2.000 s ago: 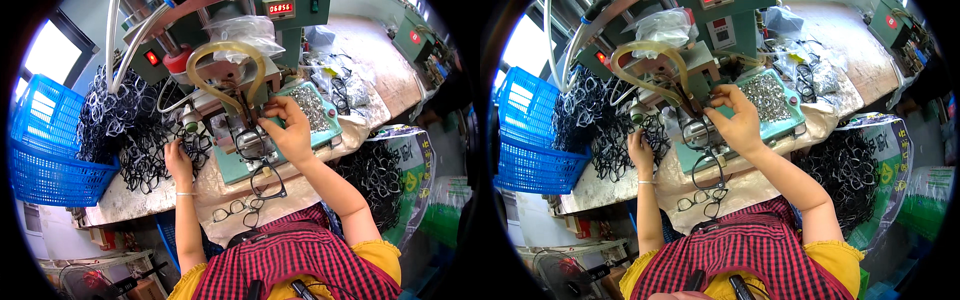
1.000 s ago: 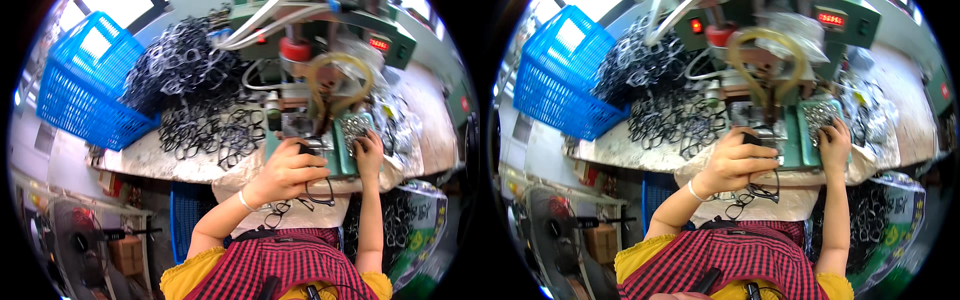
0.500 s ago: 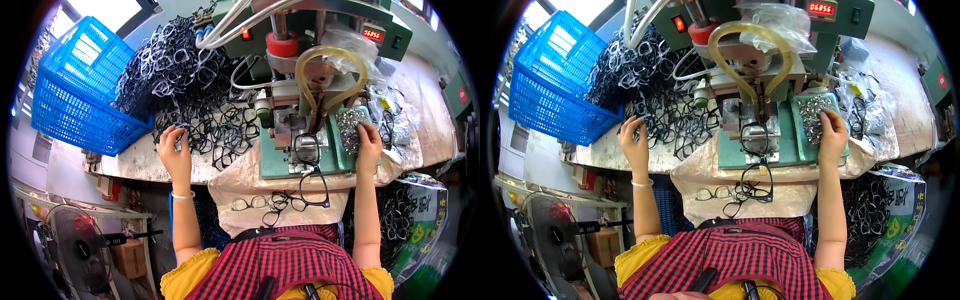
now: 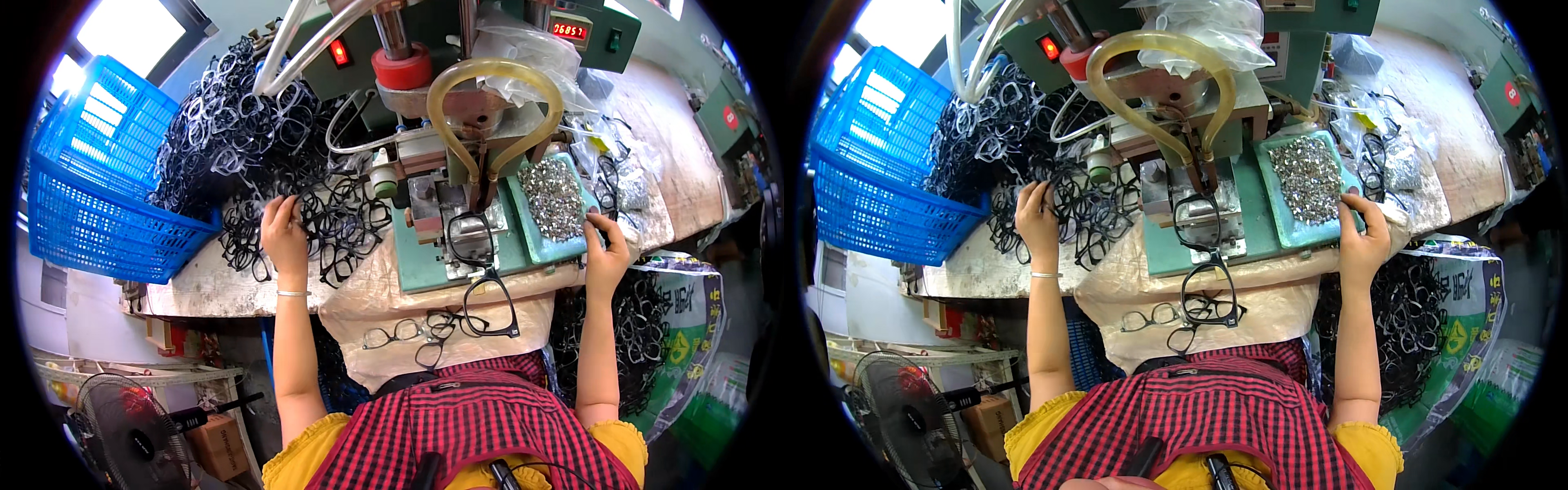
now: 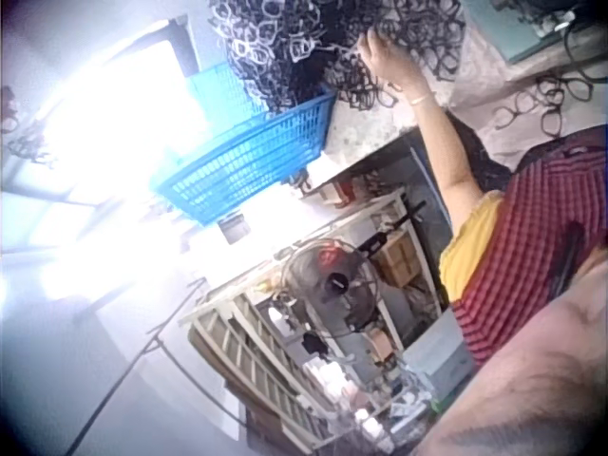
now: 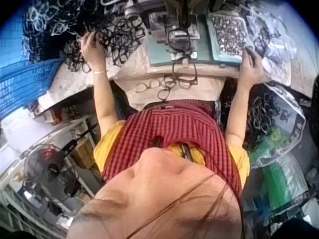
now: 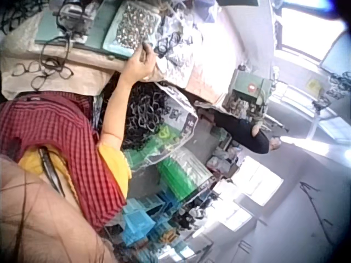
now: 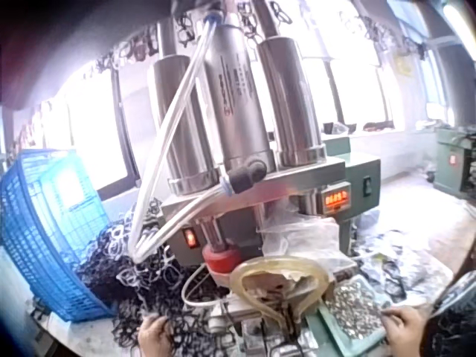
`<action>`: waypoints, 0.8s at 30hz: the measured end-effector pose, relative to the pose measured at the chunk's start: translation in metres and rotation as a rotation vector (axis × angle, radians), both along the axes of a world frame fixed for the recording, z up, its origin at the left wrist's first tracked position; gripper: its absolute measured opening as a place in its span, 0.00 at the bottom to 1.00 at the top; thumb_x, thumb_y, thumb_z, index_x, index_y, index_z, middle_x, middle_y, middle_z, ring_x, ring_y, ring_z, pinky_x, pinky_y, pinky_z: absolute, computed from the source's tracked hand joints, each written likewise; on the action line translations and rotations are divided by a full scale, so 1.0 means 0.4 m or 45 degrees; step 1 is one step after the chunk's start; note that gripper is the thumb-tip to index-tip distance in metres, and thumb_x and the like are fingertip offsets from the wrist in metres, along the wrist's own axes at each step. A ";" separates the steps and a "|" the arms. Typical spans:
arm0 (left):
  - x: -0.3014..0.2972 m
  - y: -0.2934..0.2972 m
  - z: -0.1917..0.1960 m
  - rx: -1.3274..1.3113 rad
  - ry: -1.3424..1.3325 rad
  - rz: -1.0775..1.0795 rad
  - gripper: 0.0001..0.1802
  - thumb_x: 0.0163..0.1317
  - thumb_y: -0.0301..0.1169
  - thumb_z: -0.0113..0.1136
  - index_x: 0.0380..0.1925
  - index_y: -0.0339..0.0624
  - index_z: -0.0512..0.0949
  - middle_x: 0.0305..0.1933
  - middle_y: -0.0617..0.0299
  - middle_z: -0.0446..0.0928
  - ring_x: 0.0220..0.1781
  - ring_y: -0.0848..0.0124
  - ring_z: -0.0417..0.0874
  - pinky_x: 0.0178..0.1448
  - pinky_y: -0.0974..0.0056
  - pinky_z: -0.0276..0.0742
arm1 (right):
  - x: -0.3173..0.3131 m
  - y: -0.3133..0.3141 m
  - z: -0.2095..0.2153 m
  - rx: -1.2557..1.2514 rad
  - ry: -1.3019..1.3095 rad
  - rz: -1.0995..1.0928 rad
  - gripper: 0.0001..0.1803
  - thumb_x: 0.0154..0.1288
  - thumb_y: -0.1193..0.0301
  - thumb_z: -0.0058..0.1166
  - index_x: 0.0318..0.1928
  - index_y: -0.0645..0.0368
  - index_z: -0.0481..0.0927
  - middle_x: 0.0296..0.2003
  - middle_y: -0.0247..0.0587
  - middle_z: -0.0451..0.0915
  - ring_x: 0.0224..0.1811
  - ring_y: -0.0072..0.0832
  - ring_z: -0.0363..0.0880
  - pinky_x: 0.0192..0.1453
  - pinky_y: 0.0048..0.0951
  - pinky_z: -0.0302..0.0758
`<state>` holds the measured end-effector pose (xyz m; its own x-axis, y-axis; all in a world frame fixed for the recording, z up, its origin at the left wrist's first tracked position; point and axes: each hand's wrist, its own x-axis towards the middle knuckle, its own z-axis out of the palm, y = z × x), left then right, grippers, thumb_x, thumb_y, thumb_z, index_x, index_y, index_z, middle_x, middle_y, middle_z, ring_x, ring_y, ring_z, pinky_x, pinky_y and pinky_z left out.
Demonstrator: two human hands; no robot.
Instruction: The person assembles eyeglasses by hand at a workstation. They pick up frames, place them into a machine jig, and insert small metal components into the frame arms. The person repeatedly handles frames and components, moving finished items aside.
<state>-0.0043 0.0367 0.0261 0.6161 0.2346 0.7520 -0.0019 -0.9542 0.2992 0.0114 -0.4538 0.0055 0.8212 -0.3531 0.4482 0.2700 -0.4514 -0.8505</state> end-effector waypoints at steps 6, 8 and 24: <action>0.013 -0.100 0.058 0.089 0.654 -0.079 0.15 0.70 0.38 0.59 0.55 0.55 0.83 0.66 0.42 0.73 0.47 0.45 0.85 0.52 0.52 0.81 | -0.015 0.154 0.168 -0.024 -0.121 0.464 0.08 0.56 0.81 0.63 0.38 0.63 0.87 0.37 0.41 0.86 0.42 0.33 0.84 0.51 0.31 0.77; 0.006 -0.115 0.074 0.126 0.629 -0.034 0.17 0.72 0.40 0.56 0.57 0.58 0.83 0.68 0.42 0.71 0.54 0.46 0.83 0.58 0.52 0.80 | 0.016 0.216 0.209 -0.074 -0.238 0.588 0.09 0.54 0.81 0.63 0.37 0.61 0.87 0.35 0.43 0.86 0.40 0.37 0.84 0.48 0.34 0.77; -0.049 -0.386 0.294 -0.731 -0.400 -1.096 0.06 0.73 0.26 0.57 0.40 0.31 0.76 0.43 0.48 0.83 0.49 0.59 0.83 0.59 0.52 0.80 | 0.003 0.339 0.216 0.884 0.180 0.877 0.25 0.61 0.80 0.62 0.59 0.69 0.72 0.44 0.39 0.84 0.46 0.19 0.81 0.56 0.24 0.75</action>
